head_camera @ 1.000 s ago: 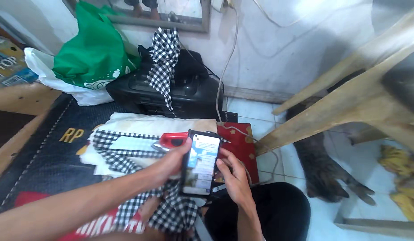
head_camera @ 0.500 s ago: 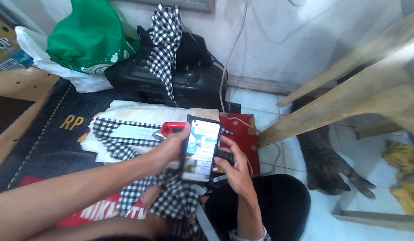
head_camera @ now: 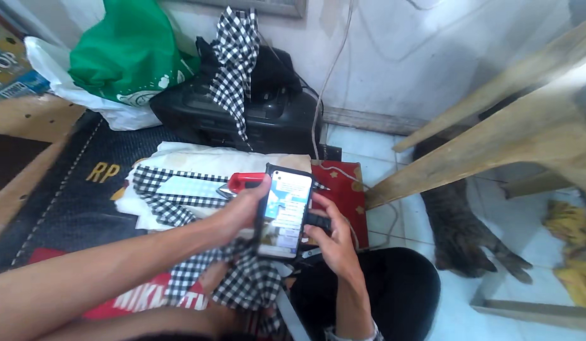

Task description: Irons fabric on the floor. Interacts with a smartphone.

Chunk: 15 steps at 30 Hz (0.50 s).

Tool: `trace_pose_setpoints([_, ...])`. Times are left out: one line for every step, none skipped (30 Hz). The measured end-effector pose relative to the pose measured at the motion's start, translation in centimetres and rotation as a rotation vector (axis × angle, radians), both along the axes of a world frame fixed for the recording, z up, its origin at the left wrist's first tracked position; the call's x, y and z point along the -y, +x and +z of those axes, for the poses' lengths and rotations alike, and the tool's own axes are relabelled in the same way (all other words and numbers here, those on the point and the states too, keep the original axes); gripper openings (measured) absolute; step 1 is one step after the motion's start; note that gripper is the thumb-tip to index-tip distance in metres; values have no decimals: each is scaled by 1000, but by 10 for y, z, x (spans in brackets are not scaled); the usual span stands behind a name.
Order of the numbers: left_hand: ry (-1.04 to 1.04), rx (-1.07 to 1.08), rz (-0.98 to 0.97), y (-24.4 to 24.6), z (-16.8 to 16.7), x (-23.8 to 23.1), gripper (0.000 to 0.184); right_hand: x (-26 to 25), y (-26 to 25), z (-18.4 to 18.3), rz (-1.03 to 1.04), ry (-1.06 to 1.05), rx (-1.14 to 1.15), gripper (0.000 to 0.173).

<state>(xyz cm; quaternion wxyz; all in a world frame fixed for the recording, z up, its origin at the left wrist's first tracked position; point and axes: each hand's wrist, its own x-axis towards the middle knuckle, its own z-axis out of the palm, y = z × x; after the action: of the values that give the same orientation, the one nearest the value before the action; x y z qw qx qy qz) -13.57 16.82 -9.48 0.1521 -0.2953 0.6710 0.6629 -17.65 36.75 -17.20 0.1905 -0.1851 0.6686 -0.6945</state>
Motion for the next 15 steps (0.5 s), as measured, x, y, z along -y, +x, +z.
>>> trace_pose_setpoints([18, -4, 7, 0, -1, 1, 62, 0, 0, 0, 2, 1, 1, 58])
trace_pose_setpoints([26, -5, 9, 0, -2, 1, 61, 0, 0, 0, 3, 2, -1, 58])
trace_pose_setpoints([25, -5, 9, 0, -2, 1, 61, 0, 0, 0, 4, 1, -3, 58])
trace_pose_setpoints([23, -4, 7, 0, -2, 1, 61, 0, 0, 0, 2, -1, -8, 58])
trace_pose_setpoints([18, -2, 5, 1, -2, 1, 61, 0, 0, -1, 0, -3, -12, 58])
trace_pose_setpoints([12, -1, 0, 1, -3, 1, 61, 0, 0, -1, 1, -3, -14, 58])
trace_pose_setpoints([6, -2, -6, 1, -4, 2, 61, 0, 0, -1, 2, -3, -13, 58])
trace_pose_setpoints([4, -4, -10, 1, -5, 3, 61, 0, 0, -1, 2, -3, -11, 58])
trace_pose_setpoints([4, -7, -15, 1, -6, 4, 62, 0, 0, -1, 3, -5, -10, 57])
trace_pose_setpoints([3, -6, -17, 1, -6, 4, 62, 0, 0, -1, 5, -4, -8, 57])
trace_pose_setpoints([0, -2, -16, 1, -5, 4, 63, 0, 0, 0, 6, -4, -6, 58])
trace_pose_setpoints([-4, 5, -15, 1, -4, 3, 62, 0, 1, 0, 3, -7, -2, 58])
trace_pose_setpoints([-7, 13, -8, 1, -3, 2, 62, 0, 1, 0, -1, -9, 2, 57])
trace_pose_setpoints([-9, 20, -1, 1, -2, 2, 62, 0, 1, 0, 0, -6, 5, 57])
trace_pose_setpoints([-14, 24, 7, 1, -1, 1, 63, 0, 0, 1, 1, -6, 5, 57])
